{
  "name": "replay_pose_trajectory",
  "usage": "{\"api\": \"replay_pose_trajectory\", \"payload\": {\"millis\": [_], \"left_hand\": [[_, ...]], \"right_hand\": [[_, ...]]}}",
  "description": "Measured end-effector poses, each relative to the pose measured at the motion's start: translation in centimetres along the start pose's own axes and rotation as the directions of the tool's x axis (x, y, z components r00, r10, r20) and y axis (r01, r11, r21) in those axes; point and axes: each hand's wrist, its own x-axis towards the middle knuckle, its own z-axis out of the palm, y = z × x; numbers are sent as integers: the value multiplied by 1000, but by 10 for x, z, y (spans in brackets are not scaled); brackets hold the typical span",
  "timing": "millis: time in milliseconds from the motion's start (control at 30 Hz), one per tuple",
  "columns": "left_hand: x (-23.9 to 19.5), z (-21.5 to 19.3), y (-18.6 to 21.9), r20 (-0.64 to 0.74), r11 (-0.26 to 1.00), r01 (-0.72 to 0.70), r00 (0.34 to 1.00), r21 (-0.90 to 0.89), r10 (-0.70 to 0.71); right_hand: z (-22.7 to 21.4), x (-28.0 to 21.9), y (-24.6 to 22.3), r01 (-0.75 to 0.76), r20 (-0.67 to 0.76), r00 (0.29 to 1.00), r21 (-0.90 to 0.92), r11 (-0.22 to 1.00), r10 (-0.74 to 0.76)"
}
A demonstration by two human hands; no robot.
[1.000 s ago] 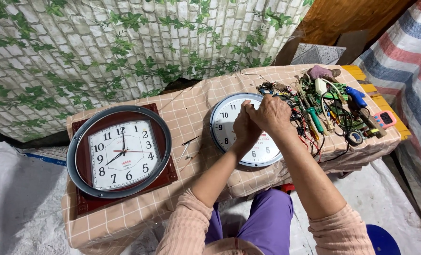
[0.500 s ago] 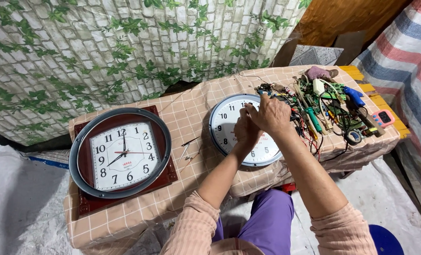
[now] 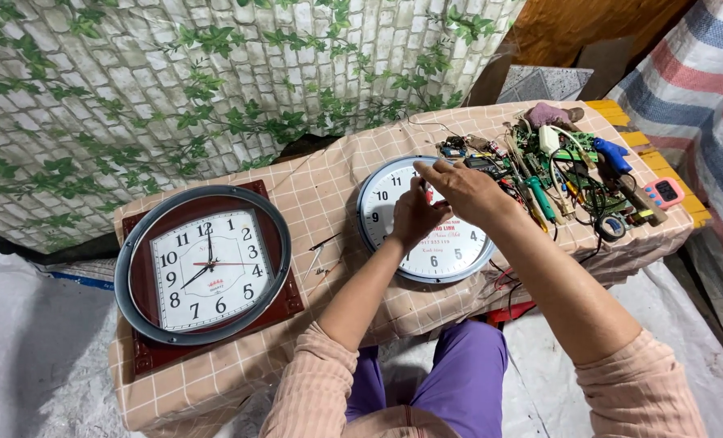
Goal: The person removes the back cover of a wall clock, places it on the table, and then uses pliers to remove the hour and minute hands from the clock face. They then reattach the hands to the clock mechanism.
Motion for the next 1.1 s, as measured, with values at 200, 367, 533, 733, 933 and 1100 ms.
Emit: {"api": "replay_pose_trajectory", "payload": {"millis": [200,367,533,733,933,1100], "left_hand": [[6,-2,-9,44,997,10,999,-79,-6],[4,-14,-4,69,994,-16,997,-109,23],[4,-17,0,94,994,-32,995,-102,42],[24,-8,-25,132,994,-83,987,-72,92],[0,-41,14,152,975,-112,978,-192,142],[7,-27,7,216,983,-10,975,-183,50]], "right_hand": [[17,6,12,75,-41,997,68,995,-73],[-3,-3,6,55,13,998,17,998,-55],[3,3,7,59,53,997,-58,997,-56],[23,18,14,55,88,995,-51,997,-50],[8,18,6,20,116,993,154,988,-38],[5,16,6,-50,126,992,305,951,11]]}}
